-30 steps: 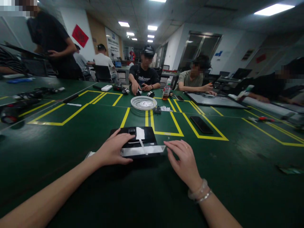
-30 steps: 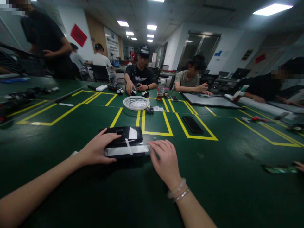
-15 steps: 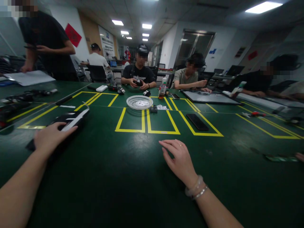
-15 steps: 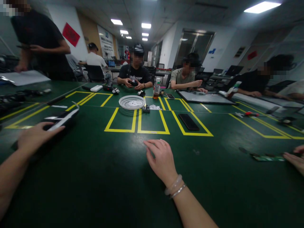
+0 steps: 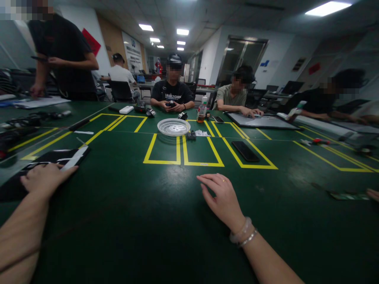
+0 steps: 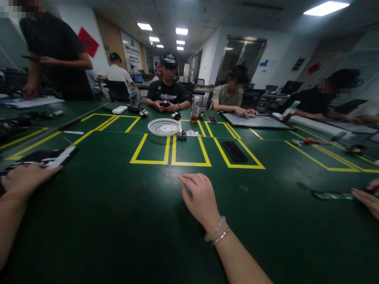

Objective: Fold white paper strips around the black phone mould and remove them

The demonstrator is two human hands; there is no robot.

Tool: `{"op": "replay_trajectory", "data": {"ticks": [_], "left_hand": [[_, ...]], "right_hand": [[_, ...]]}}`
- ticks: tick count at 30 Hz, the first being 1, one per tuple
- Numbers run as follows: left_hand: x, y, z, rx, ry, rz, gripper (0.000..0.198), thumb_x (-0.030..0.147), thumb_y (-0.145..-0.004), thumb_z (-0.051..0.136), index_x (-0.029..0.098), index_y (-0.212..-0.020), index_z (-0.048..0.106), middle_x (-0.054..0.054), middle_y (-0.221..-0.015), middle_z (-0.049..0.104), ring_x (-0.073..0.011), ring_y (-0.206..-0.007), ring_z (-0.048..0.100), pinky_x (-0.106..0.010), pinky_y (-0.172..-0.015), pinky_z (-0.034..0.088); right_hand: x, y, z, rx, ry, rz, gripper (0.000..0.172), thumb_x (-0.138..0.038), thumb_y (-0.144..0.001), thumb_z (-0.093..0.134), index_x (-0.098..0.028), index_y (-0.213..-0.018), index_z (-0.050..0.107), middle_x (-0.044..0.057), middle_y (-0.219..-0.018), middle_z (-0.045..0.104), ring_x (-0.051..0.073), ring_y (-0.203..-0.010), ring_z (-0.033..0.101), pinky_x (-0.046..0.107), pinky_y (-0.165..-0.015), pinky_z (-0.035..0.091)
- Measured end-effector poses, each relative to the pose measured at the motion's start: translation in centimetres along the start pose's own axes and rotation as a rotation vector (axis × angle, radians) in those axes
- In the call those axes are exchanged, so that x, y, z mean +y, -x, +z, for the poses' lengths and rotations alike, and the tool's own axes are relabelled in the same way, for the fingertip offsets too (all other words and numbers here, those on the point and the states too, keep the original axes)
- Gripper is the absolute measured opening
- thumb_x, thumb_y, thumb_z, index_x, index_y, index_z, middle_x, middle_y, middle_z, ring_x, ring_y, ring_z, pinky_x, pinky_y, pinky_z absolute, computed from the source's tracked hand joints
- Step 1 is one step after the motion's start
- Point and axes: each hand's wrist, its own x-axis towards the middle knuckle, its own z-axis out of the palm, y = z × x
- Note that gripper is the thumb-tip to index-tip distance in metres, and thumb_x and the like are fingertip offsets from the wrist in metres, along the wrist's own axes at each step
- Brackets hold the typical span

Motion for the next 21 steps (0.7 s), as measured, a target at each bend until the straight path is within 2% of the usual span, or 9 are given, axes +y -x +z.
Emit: {"op": "replay_trajectory", "data": {"ticks": [2, 3, 4, 5, 9, 13, 16, 19, 21], "left_hand": [[-0.9, 0.1, 0.3, 0.387, -0.213, -0.17, 0.053, 0.057, -0.061, 0.07, 0.013, -0.043, 0.047, -0.013, -0.074, 0.07, -0.052, -0.14, -0.003, -0.069, -0.088, 0.009], [-1.0, 0.1, 0.4, 0.52, -0.295, -0.222, 0.053, 0.059, -0.056, 0.072, 0.013, -0.045, 0.049, -0.013, -0.075, 0.07, -0.0546, -0.139, 0.0, -0.069, -0.087, 0.01], [-0.9, 0.1, 0.5, 0.573, -0.328, -0.232, 0.051, 0.06, -0.054, 0.072, 0.013, -0.048, 0.053, -0.013, -0.075, 0.069, -0.0557, -0.138, 0.002, -0.068, -0.086, 0.01], [-0.6, 0.0, 0.6, 0.569, -0.331, -0.211, 0.048, 0.06, -0.056, 0.071, 0.014, -0.052, 0.057, -0.013, -0.074, 0.069, -0.055, -0.139, 0.005, -0.067, -0.087, 0.012], [3.1, -1.7, 1.3, 0.355, -0.225, -0.073, 0.039, 0.055, -0.067, 0.065, 0.016, -0.074, 0.071, -0.007, -0.064, 0.065, -0.046, -0.136, 0.028, -0.053, -0.091, 0.026], [10.2, -3.4, 3.8, 0.079, -0.136, -0.126, 0.065, 0.064, -0.07, 0.062, 0.014, -0.11, 0.068, -0.007, -0.09, 0.069, -0.0359, -0.105, 0.058, -0.041, -0.077, 0.038], [16.4, -3.4, 6.5, -0.163, -0.061, -0.026, 0.063, 0.063, -0.081, 0.057, 0.015, -0.121, 0.061, -0.009, -0.107, 0.065, -0.0279, -0.087, 0.06, -0.035, -0.068, 0.044], [21.5, -2.4, 8.9, -0.308, -0.01, 0.095, 0.044, 0.052, -0.09, 0.057, 0.02, -0.12, 0.061, -0.007, -0.115, 0.063, -0.0262, -0.094, 0.06, -0.033, -0.073, 0.048], [23.9, -1.6, 9.9, -0.385, 0.007, 0.161, 0.035, 0.044, -0.091, 0.059, 0.022, -0.118, 0.061, -0.006, -0.113, 0.063, -0.0248, -0.096, 0.06, -0.032, -0.076, 0.049]], "right_hand": [[-0.1, 0.0, 0.0, -0.001, 0.0, 0.001, 0.029, -0.018, -0.093, 0.054, -0.025, -0.118, 0.067, 0.007, -0.114, 0.071, 0.024, -0.106, 0.064, 0.05, -0.1, 0.044], [-0.1, 0.0, 0.0, 0.0, 0.0, 0.001, 0.029, -0.018, -0.093, 0.054, -0.025, -0.118, 0.067, 0.006, -0.114, 0.071, 0.024, -0.106, 0.064, 0.05, -0.099, 0.045], [-0.1, -0.1, -0.1, 0.001, -0.001, 0.001, 0.03, -0.018, -0.093, 0.054, -0.025, -0.118, 0.067, 0.006, -0.113, 0.071, 0.024, -0.106, 0.064, 0.05, -0.099, 0.045], [-0.1, -0.1, 0.0, 0.002, -0.003, -0.001, 0.03, -0.018, -0.092, 0.055, -0.026, -0.119, 0.067, 0.006, -0.113, 0.071, 0.024, -0.106, 0.064, 0.05, -0.099, 0.045], [-0.2, -0.1, 0.0, -0.004, -0.018, -0.006, 0.031, -0.017, -0.092, 0.055, -0.025, -0.119, 0.067, 0.007, -0.113, 0.071, 0.024, -0.105, 0.064, 0.051, -0.1, 0.045], [-0.3, -0.1, -0.1, -0.021, -0.05, -0.052, 0.029, -0.016, -0.092, 0.054, -0.024, -0.118, 0.066, 0.007, -0.112, 0.07, 0.024, -0.105, 0.063, 0.05, -0.099, 0.046], [-0.5, -0.1, -0.2, -0.046, -0.075, -0.104, 0.029, -0.015, -0.093, 0.054, -0.024, -0.117, 0.066, 0.007, -0.113, 0.069, 0.023, -0.106, 0.062, 0.047, -0.097, 0.047], [-0.7, -0.1, -0.2, -0.072, -0.097, -0.154, 0.028, -0.014, -0.092, 0.055, -0.024, -0.116, 0.066, 0.007, -0.118, 0.068, 0.022, -0.111, 0.06, 0.046, -0.098, 0.047], [-0.9, 0.0, -0.2, -0.1, -0.106, -0.18, 0.027, -0.015, -0.091, 0.058, -0.024, -0.115, 0.066, 0.007, -0.123, 0.066, 0.023, -0.116, 0.057, 0.046, -0.101, 0.045]]}}
